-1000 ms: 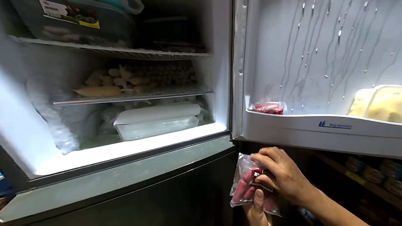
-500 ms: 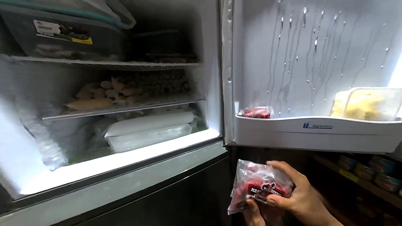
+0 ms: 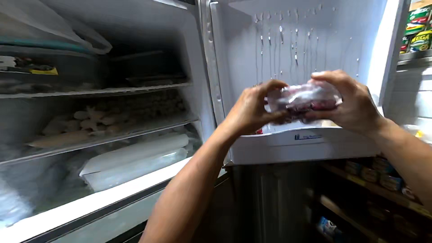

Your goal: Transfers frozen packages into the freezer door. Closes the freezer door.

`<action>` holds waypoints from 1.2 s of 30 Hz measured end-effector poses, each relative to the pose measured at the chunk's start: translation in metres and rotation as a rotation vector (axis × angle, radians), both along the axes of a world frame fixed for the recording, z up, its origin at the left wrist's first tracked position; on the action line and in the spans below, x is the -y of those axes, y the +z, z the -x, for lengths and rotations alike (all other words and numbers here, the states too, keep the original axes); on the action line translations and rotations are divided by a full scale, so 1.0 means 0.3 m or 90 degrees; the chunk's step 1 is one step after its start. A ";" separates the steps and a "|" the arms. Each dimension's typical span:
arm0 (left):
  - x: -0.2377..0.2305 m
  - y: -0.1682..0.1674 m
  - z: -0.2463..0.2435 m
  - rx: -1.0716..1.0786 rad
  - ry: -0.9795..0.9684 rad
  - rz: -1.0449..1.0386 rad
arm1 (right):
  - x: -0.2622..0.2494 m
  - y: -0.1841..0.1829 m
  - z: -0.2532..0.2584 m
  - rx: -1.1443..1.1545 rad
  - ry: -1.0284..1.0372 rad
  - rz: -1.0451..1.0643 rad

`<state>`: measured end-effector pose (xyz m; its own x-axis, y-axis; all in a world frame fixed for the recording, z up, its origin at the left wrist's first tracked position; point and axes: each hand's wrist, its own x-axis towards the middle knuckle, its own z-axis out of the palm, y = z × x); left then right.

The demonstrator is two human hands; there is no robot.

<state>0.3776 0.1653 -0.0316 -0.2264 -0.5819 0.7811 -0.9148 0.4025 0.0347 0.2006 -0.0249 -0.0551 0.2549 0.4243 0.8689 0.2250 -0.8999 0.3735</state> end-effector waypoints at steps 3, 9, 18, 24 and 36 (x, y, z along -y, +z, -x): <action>0.120 0.055 -0.053 -0.021 0.064 -0.093 | 0.095 0.012 -0.069 -0.059 -0.026 -0.085; 0.198 -0.002 -0.093 0.024 0.182 -0.277 | 0.160 -0.049 -0.129 -0.344 -0.092 -0.279; 0.241 -0.026 -0.114 0.132 0.258 -0.469 | 0.110 0.020 -0.190 -0.735 -0.228 -0.335; 0.262 0.004 -0.102 0.225 0.329 -0.588 | 0.080 0.040 -0.236 -0.800 -0.284 -0.262; 0.234 -0.027 -0.101 0.208 0.398 -0.529 | 0.079 -0.115 -0.022 -0.083 -0.140 -0.181</action>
<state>0.4078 0.0950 -0.0396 0.1678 -0.9847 0.0462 -0.9639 -0.1737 -0.2016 0.2072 -0.0486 -0.0895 0.4287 0.0933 0.8986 0.0441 -0.9956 0.0823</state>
